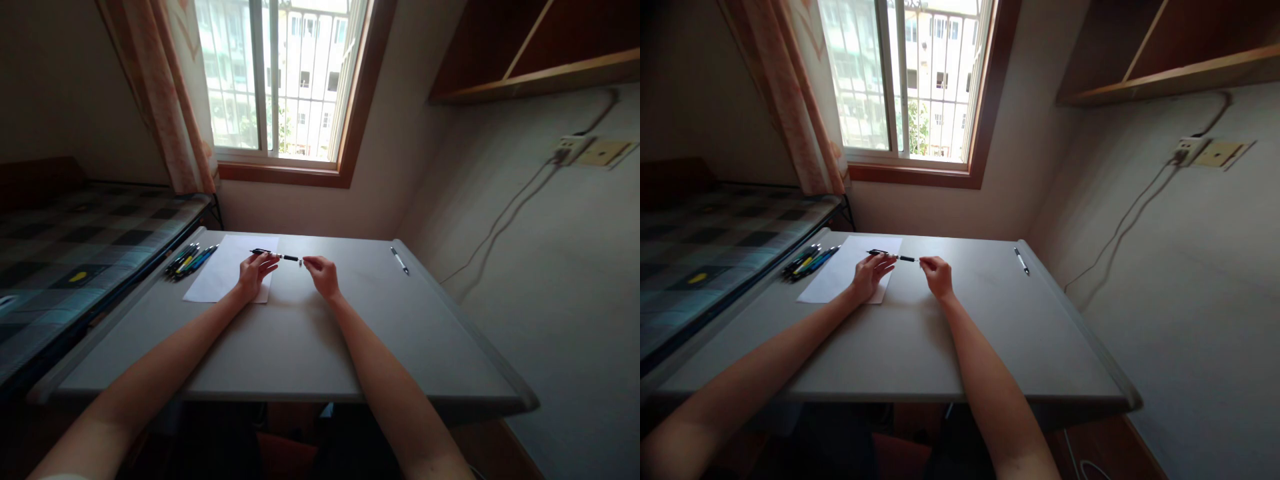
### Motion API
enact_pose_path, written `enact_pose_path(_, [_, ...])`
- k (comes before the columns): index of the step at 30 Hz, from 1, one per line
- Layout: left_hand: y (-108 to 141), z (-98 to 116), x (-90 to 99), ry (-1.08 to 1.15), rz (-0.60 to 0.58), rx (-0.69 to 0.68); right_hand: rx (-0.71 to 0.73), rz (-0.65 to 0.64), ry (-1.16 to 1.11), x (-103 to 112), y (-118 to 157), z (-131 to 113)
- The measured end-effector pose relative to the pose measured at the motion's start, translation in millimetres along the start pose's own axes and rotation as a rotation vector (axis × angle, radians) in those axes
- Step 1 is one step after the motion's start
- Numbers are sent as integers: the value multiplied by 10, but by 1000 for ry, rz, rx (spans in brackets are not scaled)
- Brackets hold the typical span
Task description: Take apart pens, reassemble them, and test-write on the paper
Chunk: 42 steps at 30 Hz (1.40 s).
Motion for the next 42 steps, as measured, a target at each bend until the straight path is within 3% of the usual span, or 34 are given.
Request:
enact_pose_path(8, [13, -8, -93, -29, -53, 17, -51, -33, -73, -74, 3, 72])
enact_pose_path(18, [5, -17, -66, -12, -46, 21, -71, -51, -268, -114, -18, 132])
enact_pose_path(30, [44, -67, -346, 123, -248, 136, -97, -24, -280, -76, -19, 128])
enact_pose_path(42, [2, -35, -248, 102, -180, 57, -123, -36, -276, -88, -29, 162])
Point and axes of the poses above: each hand's wrist, its own y-axis away from the middle knuckle, its own x-axis out of the back of the hand, z = x × y, the point moved 9 cm from there along -y, towards the middle knuckle, and after that the axes turned 14 degrees about -z, right-handed, at the moved point
